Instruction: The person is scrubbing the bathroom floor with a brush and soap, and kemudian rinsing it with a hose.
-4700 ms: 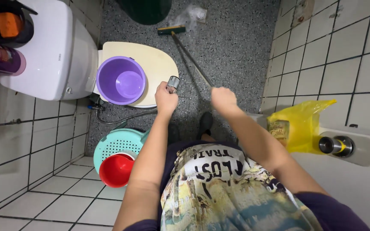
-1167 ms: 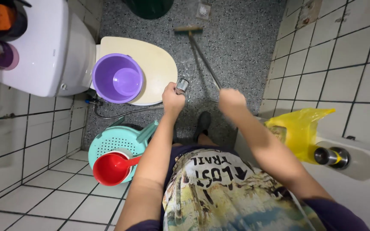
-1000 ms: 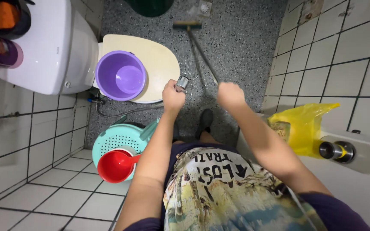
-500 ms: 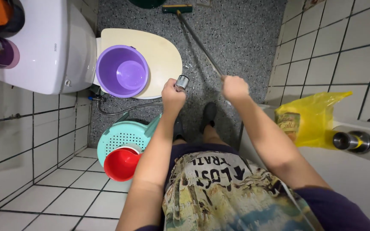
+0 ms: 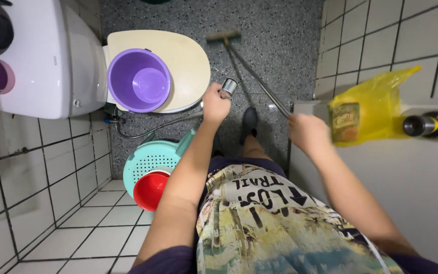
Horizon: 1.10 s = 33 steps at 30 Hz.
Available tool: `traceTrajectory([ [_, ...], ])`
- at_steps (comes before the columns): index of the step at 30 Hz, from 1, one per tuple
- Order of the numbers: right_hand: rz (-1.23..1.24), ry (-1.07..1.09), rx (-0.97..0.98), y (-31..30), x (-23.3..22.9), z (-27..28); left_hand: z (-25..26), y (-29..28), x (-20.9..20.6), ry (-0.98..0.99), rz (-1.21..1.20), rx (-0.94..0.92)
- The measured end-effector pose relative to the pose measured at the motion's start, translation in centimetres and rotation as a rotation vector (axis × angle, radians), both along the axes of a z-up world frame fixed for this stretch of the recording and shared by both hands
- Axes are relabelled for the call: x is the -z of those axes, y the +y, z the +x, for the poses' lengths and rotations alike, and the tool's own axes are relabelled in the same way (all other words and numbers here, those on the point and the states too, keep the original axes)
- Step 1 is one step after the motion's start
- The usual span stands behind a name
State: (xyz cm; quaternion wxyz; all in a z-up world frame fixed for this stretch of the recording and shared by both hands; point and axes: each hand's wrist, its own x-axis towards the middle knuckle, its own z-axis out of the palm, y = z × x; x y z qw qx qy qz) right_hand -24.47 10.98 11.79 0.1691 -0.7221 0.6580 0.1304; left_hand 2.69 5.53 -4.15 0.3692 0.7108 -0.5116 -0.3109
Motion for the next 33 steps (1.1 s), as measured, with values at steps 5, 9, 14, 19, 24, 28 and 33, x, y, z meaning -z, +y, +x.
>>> traceTrajectory([
  [5, -0.030, -0.119, 0.114, -2.0, 4.8, 1.2, 0.4, 1.4, 0.0, 0.013, -0.057, -0.004],
  [9, 0.107, 0.029, 0.128, 2.9, -3.3, -0.6, 0.0, 1.7, 1.7, 0.006, -0.040, 0.043],
  [14, 0.161, 0.077, 0.234, 7.6, -5.3, -1.3, -3.0, 3.7, 2.6, 0.064, -0.011, 0.107],
  [19, 0.026, -0.008, 0.284, 4.9, 3.2, -0.9, -4.6, 4.5, 0.2, 0.077, 0.005, 0.129],
  [24, 0.108, 0.002, 0.299, 7.2, -0.9, -4.5, -5.1, 4.6, 0.6, 0.051, 0.002, 0.162],
  [28, 0.224, 0.056, 0.409, 10.8, -8.5, -6.4, -6.3, 5.8, 0.0, 0.070, 0.112, 0.174],
  [33, -0.201, -0.130, 0.204, 9.7, 5.5, -12.4, -8.4, 5.7, 0.1, -0.003, 0.106, 0.200],
])
